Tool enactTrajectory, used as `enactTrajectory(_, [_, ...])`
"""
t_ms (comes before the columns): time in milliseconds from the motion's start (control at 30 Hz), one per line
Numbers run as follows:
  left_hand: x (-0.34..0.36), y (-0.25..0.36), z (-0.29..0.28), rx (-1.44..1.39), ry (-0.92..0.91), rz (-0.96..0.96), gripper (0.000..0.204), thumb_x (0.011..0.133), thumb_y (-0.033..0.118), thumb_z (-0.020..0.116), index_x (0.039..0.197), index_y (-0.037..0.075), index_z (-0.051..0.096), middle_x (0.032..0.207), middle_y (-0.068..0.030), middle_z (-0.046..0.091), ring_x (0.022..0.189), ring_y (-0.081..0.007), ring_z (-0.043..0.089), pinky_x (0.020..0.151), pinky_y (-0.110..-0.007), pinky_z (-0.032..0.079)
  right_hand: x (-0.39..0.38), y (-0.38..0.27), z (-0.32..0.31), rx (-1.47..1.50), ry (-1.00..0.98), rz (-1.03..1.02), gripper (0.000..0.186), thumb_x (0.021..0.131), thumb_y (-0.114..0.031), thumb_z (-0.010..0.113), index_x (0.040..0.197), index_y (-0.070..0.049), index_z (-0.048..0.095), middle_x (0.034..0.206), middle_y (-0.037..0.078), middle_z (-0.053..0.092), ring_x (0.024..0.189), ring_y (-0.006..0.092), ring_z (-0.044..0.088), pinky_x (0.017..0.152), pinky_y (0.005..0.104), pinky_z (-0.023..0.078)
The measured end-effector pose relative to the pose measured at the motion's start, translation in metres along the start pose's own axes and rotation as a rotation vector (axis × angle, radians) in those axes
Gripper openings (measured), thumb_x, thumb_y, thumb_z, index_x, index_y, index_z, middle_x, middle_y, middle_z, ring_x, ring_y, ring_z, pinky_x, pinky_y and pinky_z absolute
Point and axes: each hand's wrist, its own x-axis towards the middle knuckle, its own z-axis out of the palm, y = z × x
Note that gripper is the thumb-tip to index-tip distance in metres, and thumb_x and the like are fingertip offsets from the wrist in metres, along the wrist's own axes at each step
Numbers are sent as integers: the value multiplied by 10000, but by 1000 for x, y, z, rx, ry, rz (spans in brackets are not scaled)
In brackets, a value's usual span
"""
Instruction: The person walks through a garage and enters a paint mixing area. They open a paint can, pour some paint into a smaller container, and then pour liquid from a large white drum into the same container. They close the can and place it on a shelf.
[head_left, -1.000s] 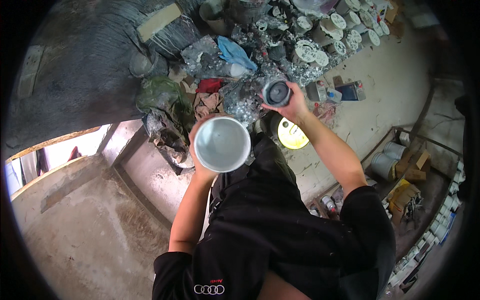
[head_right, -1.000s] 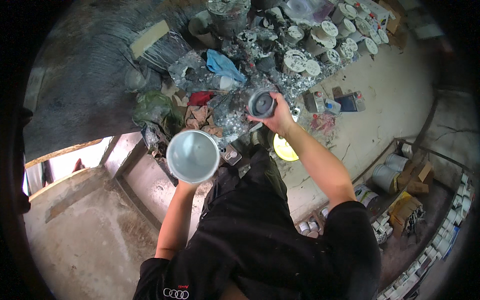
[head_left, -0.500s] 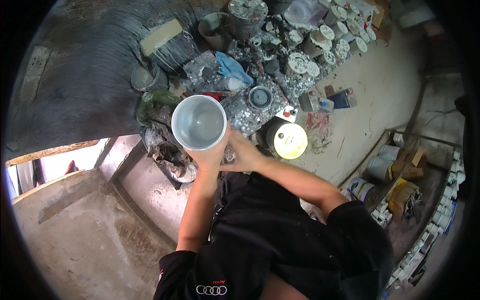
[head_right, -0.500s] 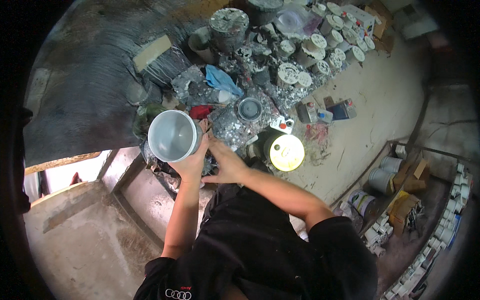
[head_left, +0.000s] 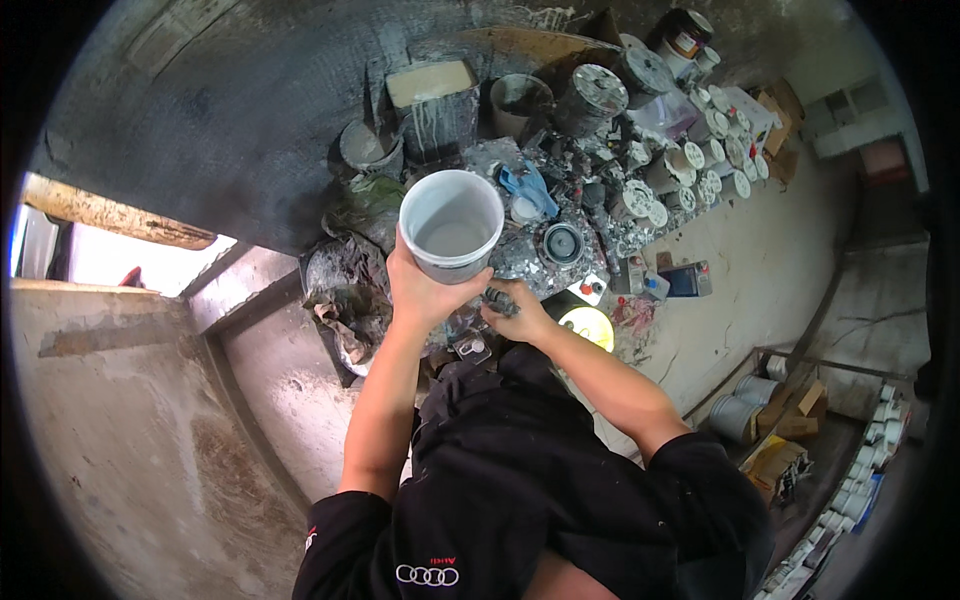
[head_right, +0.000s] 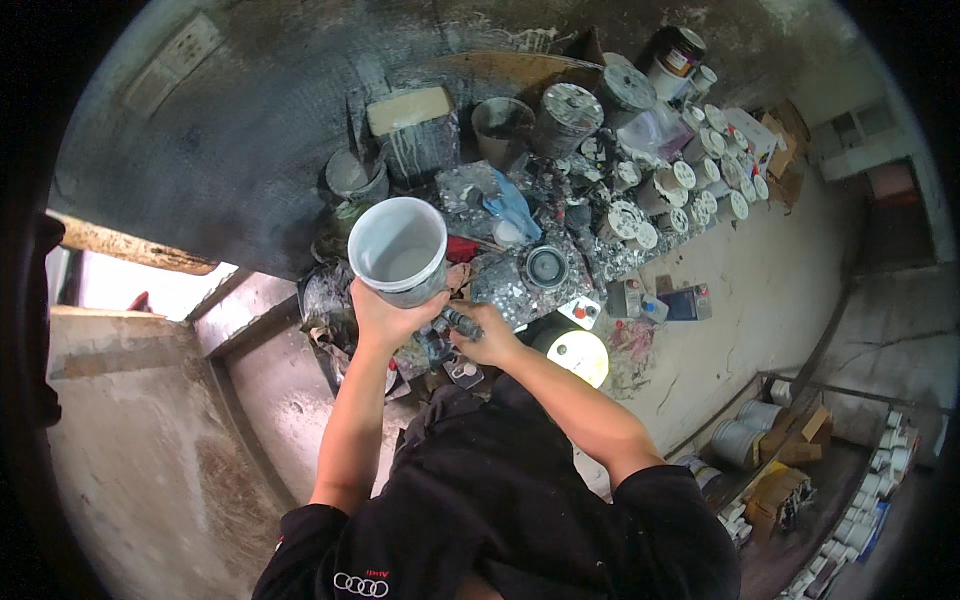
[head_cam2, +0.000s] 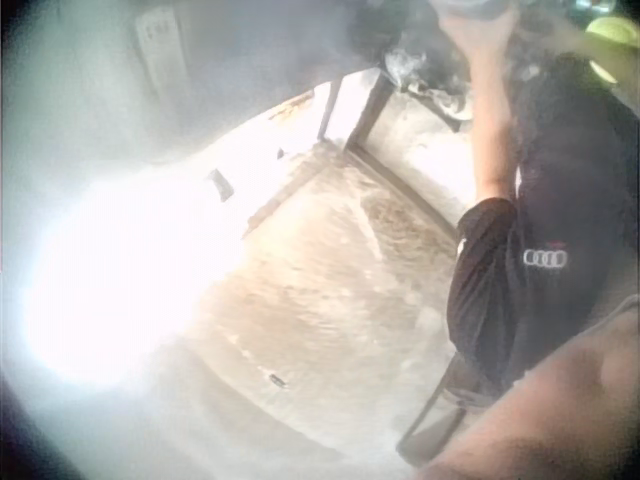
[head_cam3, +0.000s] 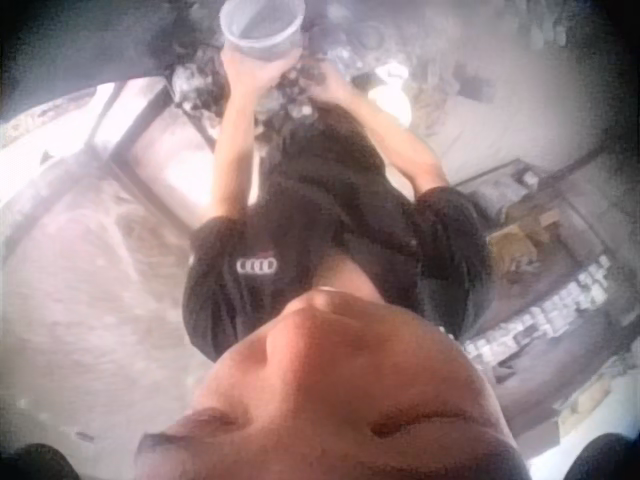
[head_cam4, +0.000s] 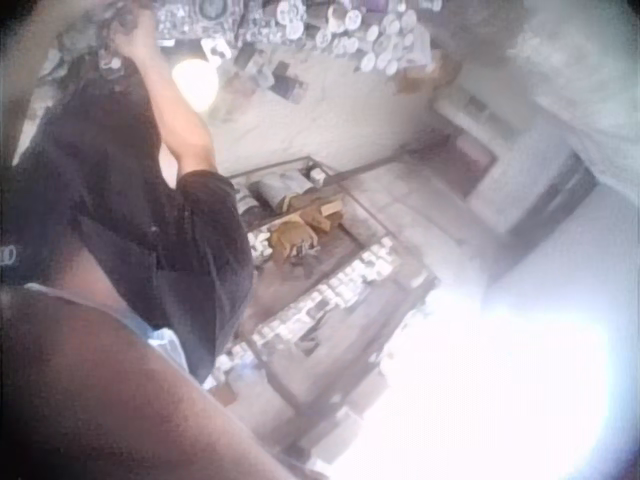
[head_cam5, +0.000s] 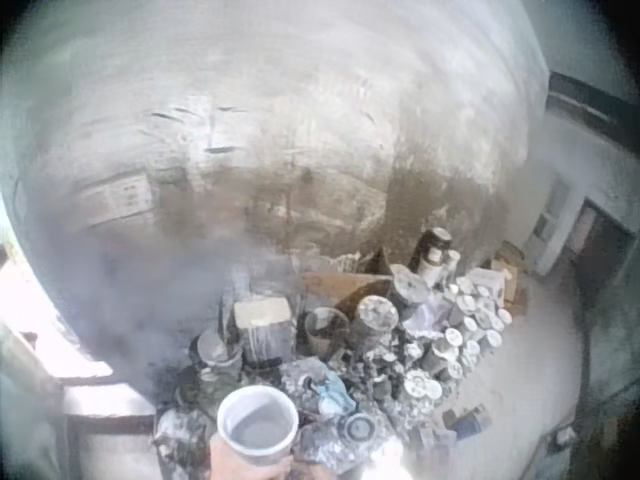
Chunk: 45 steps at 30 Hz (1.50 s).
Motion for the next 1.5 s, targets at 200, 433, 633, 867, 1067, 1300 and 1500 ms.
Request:
enactTrajectory(200, [19, 15, -24, -186, -73, -125, 910, 607, 237, 976, 1369, -25, 553, 1211, -171, 735, 1124, -235, 717, 998, -391, 548, 17, -34, -12, -52, 38, -16, 552, 837, -23, 712, 1371, 82, 621, 1197, 223, 745, 1074, 264, 731, 963, 361, 555])
enactTrajectory(433, [-15, -98, -41, 244, 246, -123, 792, 954, 348, 748, 1575, -12, 414, 1641, -291, 380, 1510, -426, 403, 1220, -449, 340, 116, -64, -58, 198, 292, 43, 279, 956, -51, 733, 1212, 26, 652, 991, 35, 718, 900, 90, 635, 778, 268, 524])
enactTrajectory(633, [-124, -190, -28, 620, -146, -590, 730, 963, 315, 657, 1585, 47, 383, 1631, -342, 339, 1374, -511, 515, 1088, -512, 498, 178, -89, -89, 241, 482, 57, 168, 965, -179, 773, 869, -62, 699, 706, -14, 665, 557, 68, 534, 513, 264, 405])
enactTrajectory(867, [-133, -207, -13, 561, -61, -556, 703, 931, 146, 653, 1576, 55, 390, 1576, -328, 414, 1387, -494, 501, 1090, -507, 500, 191, -100, -101, 286, 491, 97, 193, 971, -188, 761, 831, -67, 706, 671, -6, 656, 536, 84, 539, 507, 267, 408])
enactTrajectory(1067, [-123, -211, -3, 493, 134, -582, 650, 854, 31, 649, 1465, 100, 437, 1400, -264, 534, 1231, -488, 591, 1013, -532, 515, 190, -107, -108, 159, 474, 61, 171, 972, -183, 759, 856, -70, 705, 685, 0, 656, 545, 81, 532, 518, 270, 414])
enactTrajectory(1300, [-118, -211, -9, 489, 146, -524, 565, 849, -10, 618, 1385, 111, 485, 1312, -236, 570, 1123, -475, 632, 914, -535, 545, 187, -126, -114, 80, 454, 44, 179, 973, -200, 761, 858, -82, 691, 684, -22, 650, 550, 71, 513, 529, 271, 405])
enactTrajectory(1500, [-123, -213, -21, 519, 58, -544, 590, 851, 55, 698, 1392, 128, 478, 1345, -208, 551, 1066, -449, 662, 835, -517, 574, 190, -139, -113, 73, 459, -4, 186, 967, -187, 766, 853, -63, 688, 682, -10, 658, 569, 78, 543, 537, 281, 412])
